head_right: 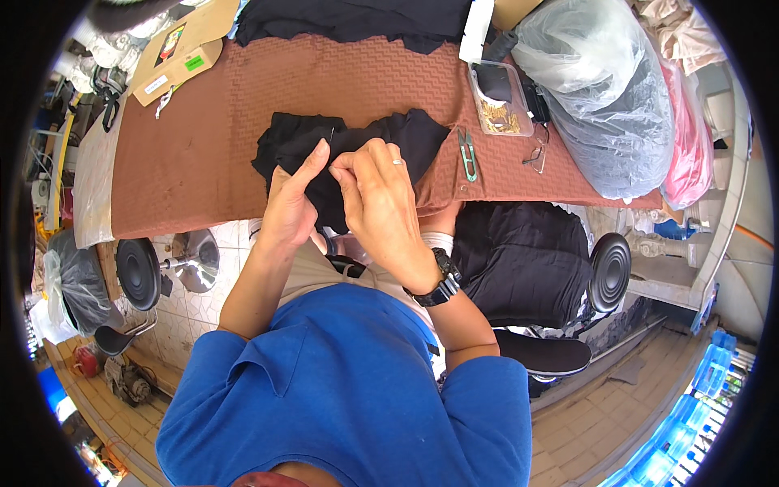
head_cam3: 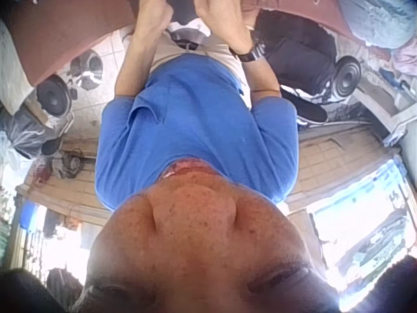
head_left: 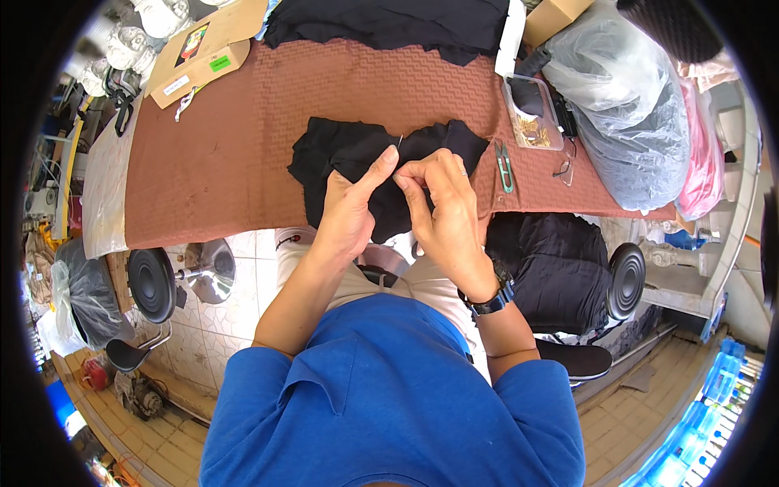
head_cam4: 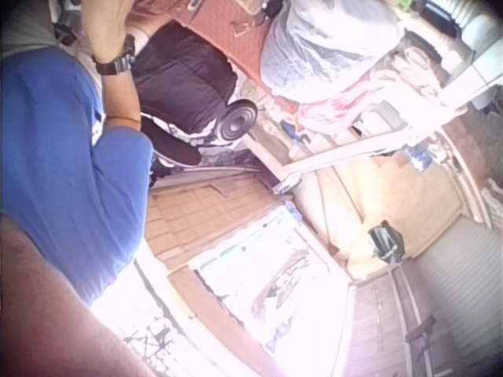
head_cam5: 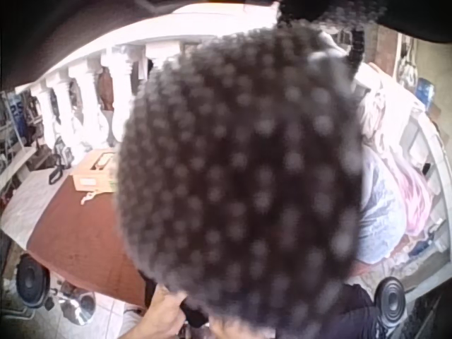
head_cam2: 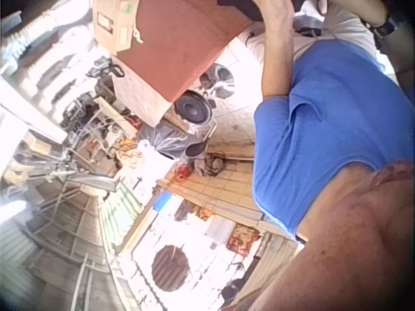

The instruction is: The person places a paper template on a black garment, marks the position, and sews a small white label onto the fabric using a needle and thread before cutting the excess thread with shears.

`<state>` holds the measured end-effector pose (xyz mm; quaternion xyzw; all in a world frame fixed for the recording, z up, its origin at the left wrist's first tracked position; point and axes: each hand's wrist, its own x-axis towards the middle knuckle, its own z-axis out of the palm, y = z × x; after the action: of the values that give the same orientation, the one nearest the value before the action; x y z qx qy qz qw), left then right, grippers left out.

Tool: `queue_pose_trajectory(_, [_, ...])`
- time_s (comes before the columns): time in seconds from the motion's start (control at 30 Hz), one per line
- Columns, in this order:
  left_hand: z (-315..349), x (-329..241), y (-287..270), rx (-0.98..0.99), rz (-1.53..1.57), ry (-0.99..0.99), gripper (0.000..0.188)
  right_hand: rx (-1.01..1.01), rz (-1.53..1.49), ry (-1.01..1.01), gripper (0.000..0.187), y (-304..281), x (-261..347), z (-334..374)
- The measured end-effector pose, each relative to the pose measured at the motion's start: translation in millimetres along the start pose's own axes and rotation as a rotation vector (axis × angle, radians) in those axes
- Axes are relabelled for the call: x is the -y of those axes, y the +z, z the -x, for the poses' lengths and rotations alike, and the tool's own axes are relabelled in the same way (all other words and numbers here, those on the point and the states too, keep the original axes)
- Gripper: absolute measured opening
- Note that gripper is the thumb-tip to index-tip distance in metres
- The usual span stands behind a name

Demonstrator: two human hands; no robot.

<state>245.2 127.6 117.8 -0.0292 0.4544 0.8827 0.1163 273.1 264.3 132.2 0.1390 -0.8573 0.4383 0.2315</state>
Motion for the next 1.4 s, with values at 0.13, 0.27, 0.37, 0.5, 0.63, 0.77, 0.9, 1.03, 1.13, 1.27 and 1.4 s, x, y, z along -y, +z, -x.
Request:
queue_pose_trajectory(0.13, [2.5, -0.1, 3.9, -0.016, -0.035, -0.018, 0.011, -0.045, 0.096, -0.130, 0.013, 7.2, -2.5, 0.2])
queue_pose_trajectory(0.27, [4.7, -3.0, 4.3, -0.026, 0.022, -0.104, 0.012, -0.097, 0.189, -0.210, 0.017, 8.5, -7.0, -4.3])
queue_pose_trajectory(0.37, [4.3, -1.7, -0.4, -0.051, 0.086, -0.188, 0.012, -0.121, 0.232, -0.248, 0.019, 8.6, -10.3, -8.1])
queue_pose_trajectory(0.5, [7.4, -8.1, 7.6, -0.062, 0.139, -0.200, 0.014, -0.148, 0.271, -0.277, 0.021, 9.2, -15.2, -13.7])
queue_pose_trajectory(0.63, [-1.2, -6.2, -5.6, -0.043, 0.148, -0.186, 0.025, -0.099, 0.077, -0.133, 0.017, 9.8, -12.6, -10.8])
queue_pose_trajectory(0.77, [-10.6, -10.0, -19.3, -0.025, 0.176, -0.151, 0.034, 0.108, -0.316, 0.214, 0.016, -1.8, 0.3, 10.8])
queue_pose_trajectory(0.9, [-12.4, -20.2, -11.0, -0.039, 0.238, -0.161, 0.038, 0.325, -0.620, 0.390, 0.021, -0.6, 4.2, 45.2])
queue_pose_trajectory(1.03, [-17.4, -12.4, -16.9, -0.042, 0.206, -0.135, 0.037, 0.341, -0.368, 0.148, 0.016, -17.0, 13.9, 28.2])
queue_pose_trajectory(1.13, [-12.8, -9.0, -12.9, -0.028, 0.109, -0.077, 0.035, 0.062, -0.201, 0.117, 0.015, -22.3, 8.5, -4.5])
queue_pose_trajectory(1.27, [-8.3, -9.4, 0.5, -0.068, 0.192, -0.053, 0.030, 0.055, -0.137, 0.134, 0.016, -22.5, -21.7, -32.7])
queue_pose_trajectory(1.4, [-13.5, -14.9, -6.8, -0.055, 0.241, -0.051, 0.030, 0.296, -0.310, 0.398, 0.029, -14.3, -58.4, -17.4])
